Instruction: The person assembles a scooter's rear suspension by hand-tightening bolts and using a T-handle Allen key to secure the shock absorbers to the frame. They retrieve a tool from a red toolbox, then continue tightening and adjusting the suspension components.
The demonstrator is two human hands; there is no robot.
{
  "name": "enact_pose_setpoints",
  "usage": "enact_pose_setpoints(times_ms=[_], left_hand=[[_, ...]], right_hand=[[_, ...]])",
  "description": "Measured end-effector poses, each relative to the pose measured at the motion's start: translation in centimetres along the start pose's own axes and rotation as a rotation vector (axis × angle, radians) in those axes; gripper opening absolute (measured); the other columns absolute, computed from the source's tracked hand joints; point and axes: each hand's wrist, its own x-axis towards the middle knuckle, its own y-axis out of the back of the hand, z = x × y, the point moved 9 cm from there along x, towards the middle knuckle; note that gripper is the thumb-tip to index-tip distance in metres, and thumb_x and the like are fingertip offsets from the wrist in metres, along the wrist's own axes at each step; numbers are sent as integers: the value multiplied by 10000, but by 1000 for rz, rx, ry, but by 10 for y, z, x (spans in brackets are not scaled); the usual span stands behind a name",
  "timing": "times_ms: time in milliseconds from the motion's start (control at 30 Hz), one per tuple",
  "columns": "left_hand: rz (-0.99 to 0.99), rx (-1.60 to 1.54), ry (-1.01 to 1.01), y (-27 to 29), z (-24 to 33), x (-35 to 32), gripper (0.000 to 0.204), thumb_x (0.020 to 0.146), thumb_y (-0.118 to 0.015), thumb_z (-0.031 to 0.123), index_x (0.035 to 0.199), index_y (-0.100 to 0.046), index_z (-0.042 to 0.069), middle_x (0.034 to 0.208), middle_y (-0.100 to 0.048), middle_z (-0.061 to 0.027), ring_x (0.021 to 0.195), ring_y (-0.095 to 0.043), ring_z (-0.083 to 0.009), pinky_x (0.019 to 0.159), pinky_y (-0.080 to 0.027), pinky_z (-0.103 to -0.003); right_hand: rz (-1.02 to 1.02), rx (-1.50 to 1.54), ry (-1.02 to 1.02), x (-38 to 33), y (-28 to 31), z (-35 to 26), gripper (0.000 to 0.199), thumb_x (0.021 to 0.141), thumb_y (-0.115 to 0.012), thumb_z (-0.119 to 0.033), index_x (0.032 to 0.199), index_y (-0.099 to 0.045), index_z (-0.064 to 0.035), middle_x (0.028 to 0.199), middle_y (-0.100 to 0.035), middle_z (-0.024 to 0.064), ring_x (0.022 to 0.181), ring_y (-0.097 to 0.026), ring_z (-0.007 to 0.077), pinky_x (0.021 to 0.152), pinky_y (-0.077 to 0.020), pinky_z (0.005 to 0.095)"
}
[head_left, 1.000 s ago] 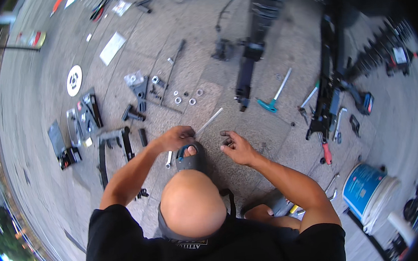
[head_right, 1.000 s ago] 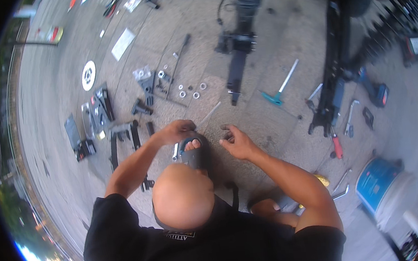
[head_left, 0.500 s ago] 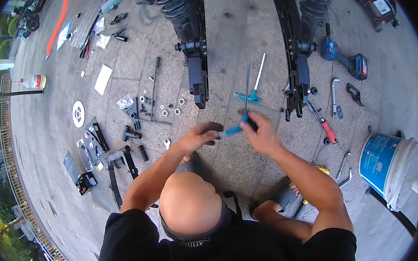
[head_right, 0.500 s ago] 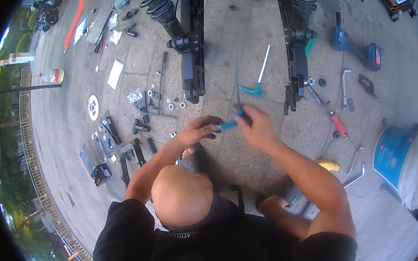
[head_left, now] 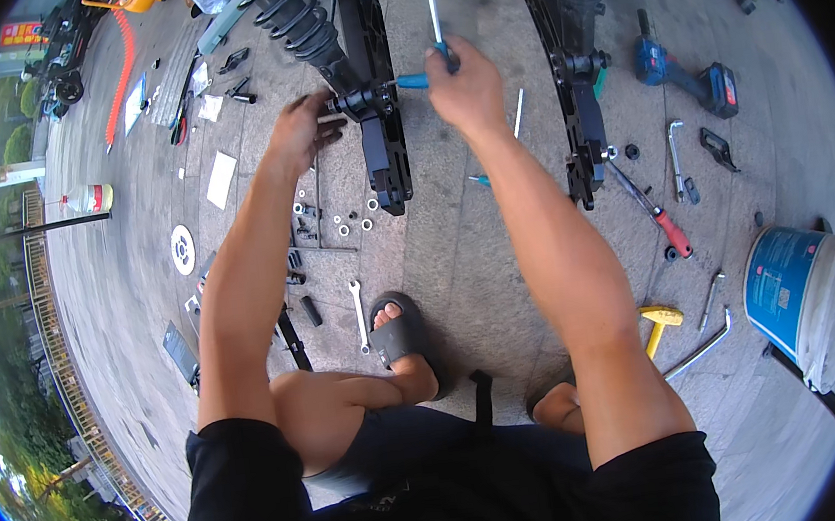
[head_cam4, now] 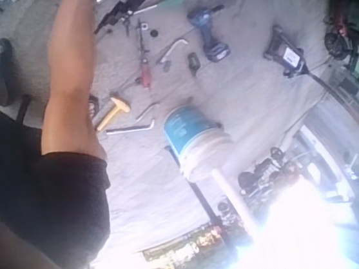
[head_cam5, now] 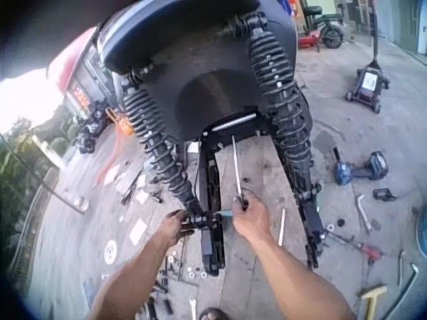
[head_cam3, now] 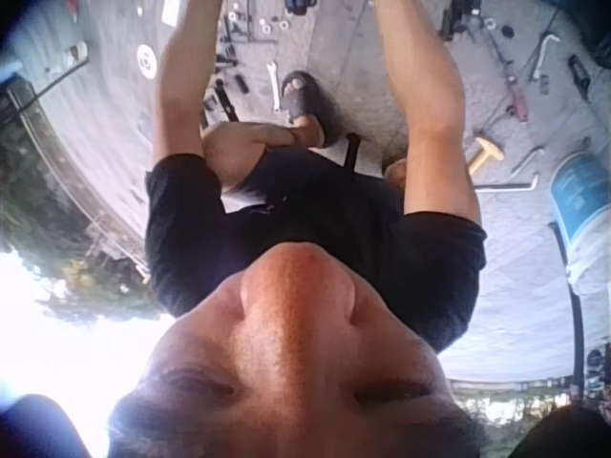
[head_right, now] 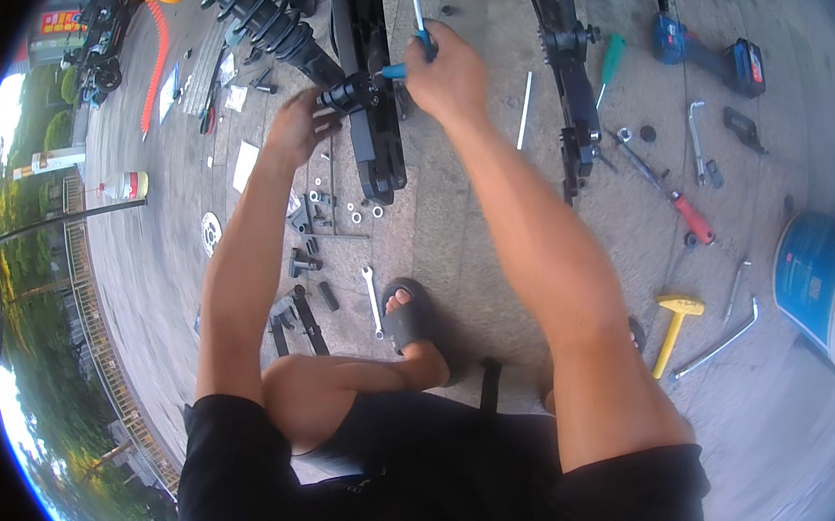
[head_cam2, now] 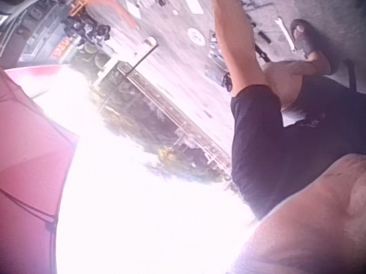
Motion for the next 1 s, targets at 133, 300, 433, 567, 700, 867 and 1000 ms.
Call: enact_pose_setpoints(times_ms=[133,300,433,567,700,867,1000], left_hand=[[-38,-384,-92,-26,15,18,301,960,-456,256,1141,-554,36,1058,-613,-114,895,-624,-254,782,-518,-425],[-161,-551,-82,-52,20,21,306,952,-470,269,1096,-574,20,1000,-632,-122,877,-633,-256,773,-536,-447],[-191,-468,-89,-55,25,24,293,933,-528,297,1052,-597,38,931,-645,-109,817,-642,-268,745,-543,-473],[-247,-458,-107,-58,29,24,270,919,-560,269,1057,-592,39,920,-658,-115,796,-663,-269,705,-570,-455],[-259,-441,-104,-59,31,20,252,898,-589,216,1056,-583,19,924,-665,-132,803,-673,-276,696,-582,-451],[-273,-446,-100,-65,34,13,304,859,-650,222,1034,-589,-18,885,-654,-149,762,-668,-295,670,-572,-420],[-242,-441,-97,-63,33,13,285,857,-651,214,1020,-590,-11,874,-656,-142,740,-669,-294,644,-573,-423]], right_hand=[[-123,8,-25,13,-12,-1,359,848,-582,-263,1117,-614,-26,930,-660,204,881,-644,328,795,-491,367],[-88,26,-77,19,-7,6,361,836,-596,-268,1088,-628,-11,918,-665,198,855,-646,327,778,-493,367],[-101,-7,-43,18,-11,11,382,827,-610,-270,1076,-632,18,902,-663,209,842,-648,322,769,-494,369],[-97,0,-27,17,-14,17,422,831,-614,-283,1111,-615,32,918,-663,210,855,-648,315,774,-494,372],[-52,6,7,14,-9,16,332,862,-605,-221,1119,-627,-13,839,-611,95,756,-549,178,675,-442,303],[-147,80,-6,15,-15,16,304,889,-593,-215,1139,-629,-47,815,-590,51,725,-513,129,645,-427,276],[-162,10,16,15,-14,13,304,896,-583,-230,1134,-626,-45,830,-610,73,753,-549,161,678,-444,304]])
